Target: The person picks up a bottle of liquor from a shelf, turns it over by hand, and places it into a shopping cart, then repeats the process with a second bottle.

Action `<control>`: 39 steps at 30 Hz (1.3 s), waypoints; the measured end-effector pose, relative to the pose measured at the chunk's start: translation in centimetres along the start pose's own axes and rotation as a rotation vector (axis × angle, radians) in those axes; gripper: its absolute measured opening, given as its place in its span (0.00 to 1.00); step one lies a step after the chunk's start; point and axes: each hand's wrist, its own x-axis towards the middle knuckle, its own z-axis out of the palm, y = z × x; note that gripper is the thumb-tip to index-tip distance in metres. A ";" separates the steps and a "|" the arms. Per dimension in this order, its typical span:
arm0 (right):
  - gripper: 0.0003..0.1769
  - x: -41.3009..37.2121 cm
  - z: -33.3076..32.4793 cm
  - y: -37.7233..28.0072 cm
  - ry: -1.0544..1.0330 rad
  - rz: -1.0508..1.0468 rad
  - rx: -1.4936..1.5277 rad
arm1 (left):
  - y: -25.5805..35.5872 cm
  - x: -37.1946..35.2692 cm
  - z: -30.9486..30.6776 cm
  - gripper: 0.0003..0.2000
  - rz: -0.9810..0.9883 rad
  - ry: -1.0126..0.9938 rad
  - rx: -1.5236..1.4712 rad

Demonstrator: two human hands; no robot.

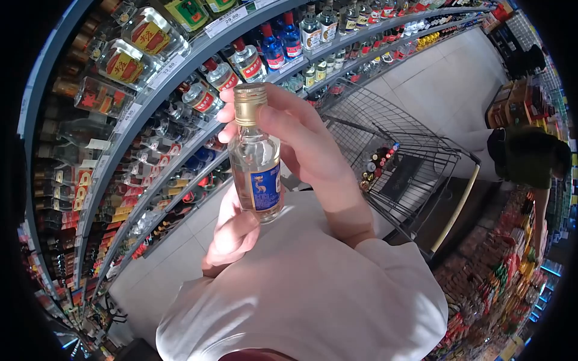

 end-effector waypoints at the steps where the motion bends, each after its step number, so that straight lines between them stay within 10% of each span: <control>1: 0.28 0.0 -0.6 0.5 -0.047 -0.009 0.028 | 0.0 -0.2 -0.6 0.39 -0.046 -0.054 -0.002; 12: 0.36 0.2 -0.4 0.4 -0.043 0.016 0.034 | 0.1 1.0 1.8 0.34 -0.018 0.004 -0.082; 24: 0.31 0.1 0.0 0.2 0.038 -0.177 -0.165 | -0.4 0.8 1.2 0.35 0.328 0.004 0.343; 36: 0.24 -0.3 -0.5 -0.8 0.007 0.006 0.125 | 1.4 1.4 2.2 0.37 0.300 0.272 0.980; 38: 0.24 -0.1 0.5 -0.8 0.248 0.070 0.014 | 1.6 1.7 2.5 0.38 0.279 0.303 0.998; 39: 0.24 0.1 -2.4 0.4 -0.060 -0.049 0.142 | 1.7 1.7 2.4 0.37 0.276 0.302 1.009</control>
